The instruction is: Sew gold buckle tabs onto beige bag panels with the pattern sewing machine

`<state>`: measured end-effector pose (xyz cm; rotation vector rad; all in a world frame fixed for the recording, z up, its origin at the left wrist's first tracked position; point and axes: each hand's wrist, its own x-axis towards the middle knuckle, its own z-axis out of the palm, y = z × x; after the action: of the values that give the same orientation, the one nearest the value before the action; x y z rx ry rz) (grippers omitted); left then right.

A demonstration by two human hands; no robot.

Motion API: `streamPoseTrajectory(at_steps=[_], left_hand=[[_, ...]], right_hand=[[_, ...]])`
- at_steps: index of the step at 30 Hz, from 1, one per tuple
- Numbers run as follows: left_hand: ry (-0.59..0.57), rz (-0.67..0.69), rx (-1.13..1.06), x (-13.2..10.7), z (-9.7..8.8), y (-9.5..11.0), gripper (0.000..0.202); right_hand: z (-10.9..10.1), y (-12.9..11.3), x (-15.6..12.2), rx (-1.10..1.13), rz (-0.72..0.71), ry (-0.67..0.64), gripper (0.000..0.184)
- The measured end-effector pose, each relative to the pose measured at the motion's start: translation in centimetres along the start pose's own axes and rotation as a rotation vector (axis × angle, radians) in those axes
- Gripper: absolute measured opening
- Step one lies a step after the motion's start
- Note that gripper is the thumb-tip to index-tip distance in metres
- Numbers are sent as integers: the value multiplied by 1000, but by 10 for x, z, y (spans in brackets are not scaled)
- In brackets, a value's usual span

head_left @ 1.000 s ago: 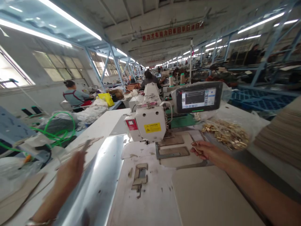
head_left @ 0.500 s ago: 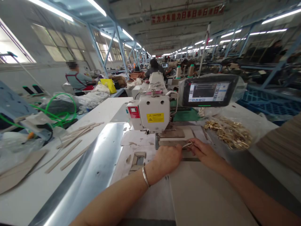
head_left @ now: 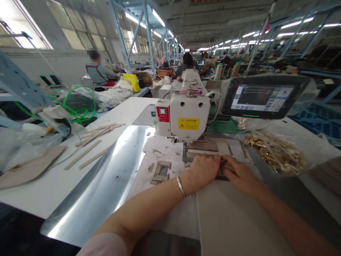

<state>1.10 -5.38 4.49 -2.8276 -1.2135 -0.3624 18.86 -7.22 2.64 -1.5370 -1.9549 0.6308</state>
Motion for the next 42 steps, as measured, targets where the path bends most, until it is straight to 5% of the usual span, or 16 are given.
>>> streamPoseTrajectory(at_steps=[5, 10, 16, 26, 32, 37, 42], left_hand=[[163, 99, 19, -10, 16, -8, 40], [28, -98, -67, -12, 32, -19, 62], [34, -95, -45, -11, 39, -36, 64], [48, -110, 25, -16, 43, -41, 66], [7, -89, 12, -13, 40, -44, 62], [26, -60, -30, -8, 44, -51, 57], [35, -60, -52, -8, 48, -50, 56]], right_hand=[[-17, 14, 25, 143, 143, -119, 46], [-21, 16, 55, 229, 340, -224, 57], [-16, 5, 79, 223, 534, -251, 46], [0, 33, 93, 160, 455, -237, 31], [-2, 22, 96, 21, 418, -258, 25], [-9, 6, 94, 58, 554, -273, 19], [-24, 8, 95, 57, 656, -360, 38]])
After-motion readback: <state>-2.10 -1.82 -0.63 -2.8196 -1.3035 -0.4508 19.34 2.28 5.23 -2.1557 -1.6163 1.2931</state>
